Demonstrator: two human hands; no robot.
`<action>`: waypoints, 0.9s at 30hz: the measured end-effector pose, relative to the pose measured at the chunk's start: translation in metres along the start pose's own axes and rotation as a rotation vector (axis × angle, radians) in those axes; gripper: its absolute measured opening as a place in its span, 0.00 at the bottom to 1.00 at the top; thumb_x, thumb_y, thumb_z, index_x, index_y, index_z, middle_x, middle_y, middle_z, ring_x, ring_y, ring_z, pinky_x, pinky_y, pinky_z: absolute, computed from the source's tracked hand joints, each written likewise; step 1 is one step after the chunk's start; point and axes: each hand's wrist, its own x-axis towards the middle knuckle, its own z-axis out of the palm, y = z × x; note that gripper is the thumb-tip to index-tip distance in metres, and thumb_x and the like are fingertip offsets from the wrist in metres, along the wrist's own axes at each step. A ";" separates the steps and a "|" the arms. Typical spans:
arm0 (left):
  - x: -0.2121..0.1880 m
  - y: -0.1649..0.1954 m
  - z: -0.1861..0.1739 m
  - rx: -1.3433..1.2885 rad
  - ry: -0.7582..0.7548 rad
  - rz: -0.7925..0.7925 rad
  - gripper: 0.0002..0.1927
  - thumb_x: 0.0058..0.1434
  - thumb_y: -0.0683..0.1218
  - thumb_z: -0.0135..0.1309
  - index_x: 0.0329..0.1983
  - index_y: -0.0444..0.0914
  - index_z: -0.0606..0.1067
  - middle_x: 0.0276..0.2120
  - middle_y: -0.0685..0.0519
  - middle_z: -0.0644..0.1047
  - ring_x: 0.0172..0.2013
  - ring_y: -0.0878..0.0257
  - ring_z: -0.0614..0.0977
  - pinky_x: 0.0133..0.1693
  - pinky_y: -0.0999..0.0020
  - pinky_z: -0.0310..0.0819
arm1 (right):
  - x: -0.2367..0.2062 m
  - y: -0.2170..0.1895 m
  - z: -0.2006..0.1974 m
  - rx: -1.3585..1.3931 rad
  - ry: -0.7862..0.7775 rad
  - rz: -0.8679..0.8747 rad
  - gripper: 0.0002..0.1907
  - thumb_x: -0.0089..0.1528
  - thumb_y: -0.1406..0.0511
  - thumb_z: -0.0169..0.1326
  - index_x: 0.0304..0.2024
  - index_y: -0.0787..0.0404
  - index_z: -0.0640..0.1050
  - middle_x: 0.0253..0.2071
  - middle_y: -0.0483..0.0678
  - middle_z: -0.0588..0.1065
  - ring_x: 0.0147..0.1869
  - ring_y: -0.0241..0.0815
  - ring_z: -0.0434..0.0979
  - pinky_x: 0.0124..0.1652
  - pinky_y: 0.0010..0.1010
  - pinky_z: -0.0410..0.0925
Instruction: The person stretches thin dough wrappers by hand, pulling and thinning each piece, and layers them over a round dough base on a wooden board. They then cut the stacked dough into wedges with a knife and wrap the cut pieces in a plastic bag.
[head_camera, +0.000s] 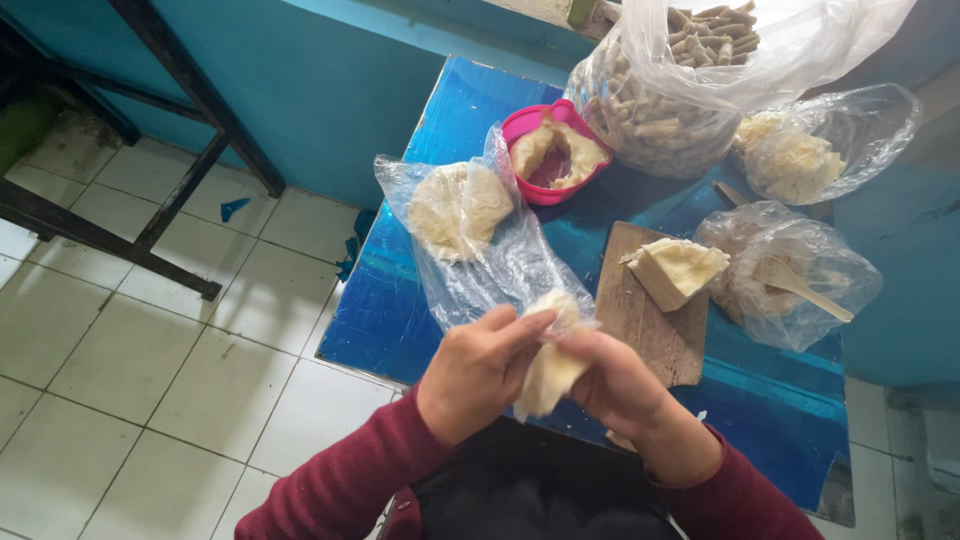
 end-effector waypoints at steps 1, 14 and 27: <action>-0.002 0.002 0.004 0.036 -0.037 -0.001 0.19 0.65 0.39 0.56 0.60 0.39 0.76 0.31 0.47 0.75 0.28 0.49 0.80 0.30 0.56 0.75 | 0.003 -0.001 -0.001 0.082 0.047 -0.049 0.23 0.65 0.61 0.51 0.60 0.67 0.70 0.52 0.53 0.77 0.54 0.47 0.79 0.54 0.43 0.71; -0.014 0.024 0.051 0.329 0.023 0.052 0.30 0.64 0.44 0.58 0.71 0.43 0.68 0.30 0.51 0.70 0.27 0.56 0.78 0.28 0.61 0.74 | 0.098 0.005 0.026 -0.364 0.095 -0.158 0.20 0.65 0.60 0.59 0.53 0.68 0.78 0.45 0.52 0.77 0.48 0.42 0.75 0.45 0.39 0.69; -0.017 -0.001 0.031 0.292 0.378 0.212 0.25 0.64 0.55 0.58 0.63 0.43 0.74 0.38 0.52 0.75 0.38 0.55 0.79 0.40 0.61 0.76 | 0.140 -0.013 0.029 -1.235 0.535 -0.992 0.24 0.64 0.58 0.57 0.58 0.64 0.74 0.55 0.61 0.75 0.61 0.61 0.74 0.62 0.44 0.65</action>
